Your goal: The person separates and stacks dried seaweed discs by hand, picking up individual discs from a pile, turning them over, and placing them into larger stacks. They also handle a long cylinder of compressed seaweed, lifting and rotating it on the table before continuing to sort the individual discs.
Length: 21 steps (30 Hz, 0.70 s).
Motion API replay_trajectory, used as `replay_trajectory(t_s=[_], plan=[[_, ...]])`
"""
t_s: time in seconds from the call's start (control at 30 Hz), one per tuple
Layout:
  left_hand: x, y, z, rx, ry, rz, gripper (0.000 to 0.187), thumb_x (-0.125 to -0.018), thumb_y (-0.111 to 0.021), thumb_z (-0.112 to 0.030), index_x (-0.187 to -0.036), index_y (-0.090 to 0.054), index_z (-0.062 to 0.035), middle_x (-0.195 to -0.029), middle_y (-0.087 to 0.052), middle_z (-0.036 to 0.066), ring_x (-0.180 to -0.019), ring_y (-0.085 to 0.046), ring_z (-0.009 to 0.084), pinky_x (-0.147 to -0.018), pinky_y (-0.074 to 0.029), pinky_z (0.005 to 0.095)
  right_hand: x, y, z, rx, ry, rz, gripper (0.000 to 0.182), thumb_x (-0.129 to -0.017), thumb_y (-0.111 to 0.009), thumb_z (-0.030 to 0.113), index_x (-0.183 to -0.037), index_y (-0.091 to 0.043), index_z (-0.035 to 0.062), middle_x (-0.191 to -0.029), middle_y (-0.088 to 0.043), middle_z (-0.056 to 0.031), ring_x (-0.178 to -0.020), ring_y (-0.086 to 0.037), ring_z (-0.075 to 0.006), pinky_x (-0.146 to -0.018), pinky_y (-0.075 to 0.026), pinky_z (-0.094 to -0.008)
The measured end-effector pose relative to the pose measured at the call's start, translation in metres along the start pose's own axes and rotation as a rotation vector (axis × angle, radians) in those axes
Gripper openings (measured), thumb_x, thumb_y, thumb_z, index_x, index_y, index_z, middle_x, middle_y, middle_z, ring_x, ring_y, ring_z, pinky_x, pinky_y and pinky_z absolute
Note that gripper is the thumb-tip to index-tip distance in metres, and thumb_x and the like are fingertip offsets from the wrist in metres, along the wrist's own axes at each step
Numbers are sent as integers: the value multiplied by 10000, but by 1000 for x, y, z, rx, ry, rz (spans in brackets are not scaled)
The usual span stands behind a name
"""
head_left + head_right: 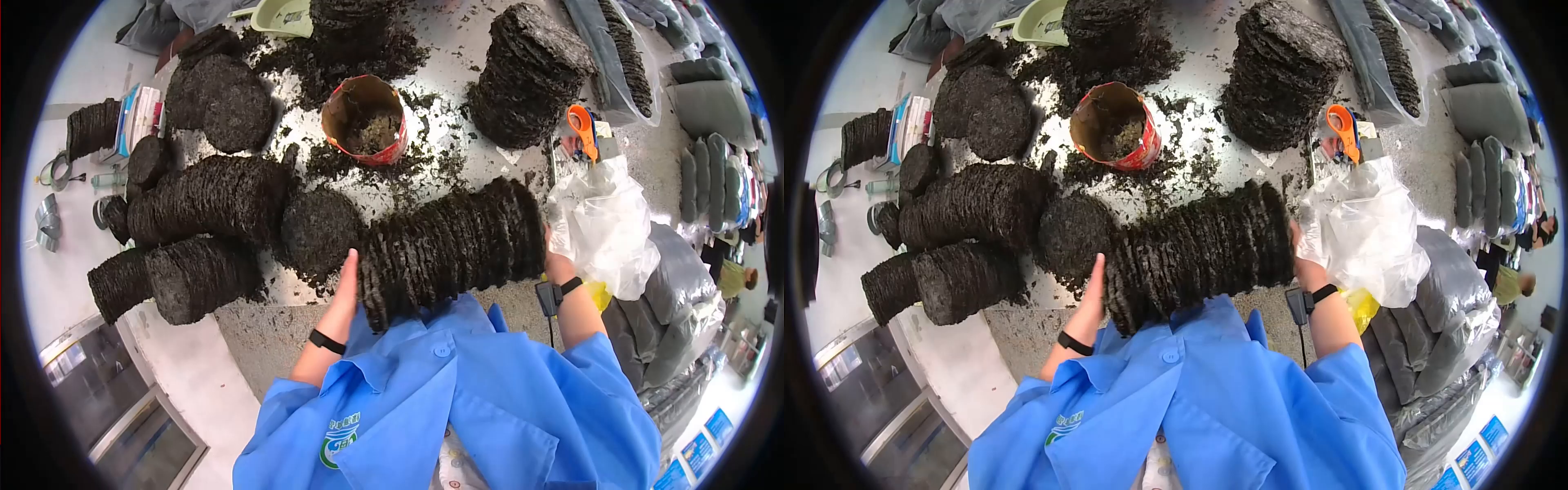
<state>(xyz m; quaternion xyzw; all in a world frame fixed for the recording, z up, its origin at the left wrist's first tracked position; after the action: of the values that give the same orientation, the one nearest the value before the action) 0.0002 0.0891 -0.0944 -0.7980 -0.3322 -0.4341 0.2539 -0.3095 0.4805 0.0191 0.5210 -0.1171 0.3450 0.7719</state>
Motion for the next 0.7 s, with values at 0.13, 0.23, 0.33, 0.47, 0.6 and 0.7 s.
replay_trajectory(t_s=[0.13, 0.23, 0.33, 0.47, 0.6, 0.7], plan=[[53, -38, -51, 241, -151, 141, 721, -1015, -476, -591, -1485, -446, -45, -1484, -508, 106, -1339, -495, 230, -1137, -381, 385, 6, -68, -40, -1382, -398, 142, 482, -1085, -387, 254, -1516, -411, 41, -1451, -547, -89, -1314, -521, -190, -1099, -413, -340], [86, 0, -102, 21, -576, -12, 498, -1078, -417, -414, -1441, -466, -76, -1372, -562, 94, -1203, -588, 221, -1068, -453, 367, -2, -25, -10, -1583, -290, 8, 548, -1101, -377, 337, -1570, -326, 59, -1580, -397, -38, -1436, -378, -177, -1198, -292, -326], [25, 97, -48, -257, -495, -298, 482, -1073, -434, -422, -1385, -537, -69, -1277, -625, 103, -1177, -601, 230, -1049, -472, 377, -17, -14, -46, -1187, -115, -3, 537, -1074, -445, 299, -1547, -367, 57, -1527, -467, -76, -1390, -448, -204, -1159, -338, -330], [33, 18, 10, 423, 25, -17, 491, -1081, -398, -455, -1356, -569, -86, -1273, -657, 65, -1148, -620, 203, -1021, -486, 353, -13, -38, 6, -1111, -240, 154, 551, -1083, -424, 358, -1567, -354, 105, -1529, -473, -75, -1396, -446, -221, -1164, -344, -342], [69, -28, 0, 245, -77, 22, 554, -1085, -381, -467, -1491, -446, -95, -1457, -532, 67, -1276, -537, 197, -1102, -426, 361, -11, -80, -17, -1317, -336, 277, 632, -1066, -414, 473, -1554, -371, 72, -1504, -502, -89, -1360, -492, -238, -1140, -385, -360], [105, -16, -65, -60, -456, 46, 482, -1077, -410, -332, -1481, -440, -71, -1441, -521, 104, -1307, -511, 228, -1135, -383, 368, -16, -54, -4, -1709, -436, 210, 632, -1058, -436, 454, -1514, -411, 18, -1475, -530, -88, -1321, -525, -216, -1115, -412, -353]])
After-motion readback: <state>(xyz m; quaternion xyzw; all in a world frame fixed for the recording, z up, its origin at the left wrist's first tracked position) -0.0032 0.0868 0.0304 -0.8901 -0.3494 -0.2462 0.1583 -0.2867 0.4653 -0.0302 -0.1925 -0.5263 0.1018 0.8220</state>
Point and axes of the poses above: each hand's wrist, its own x-axis away from the middle knuckle, its own y-axis out of the back of the hand, z = x × y, the point moved 9 cm from there along -x, towards the middle knuckle
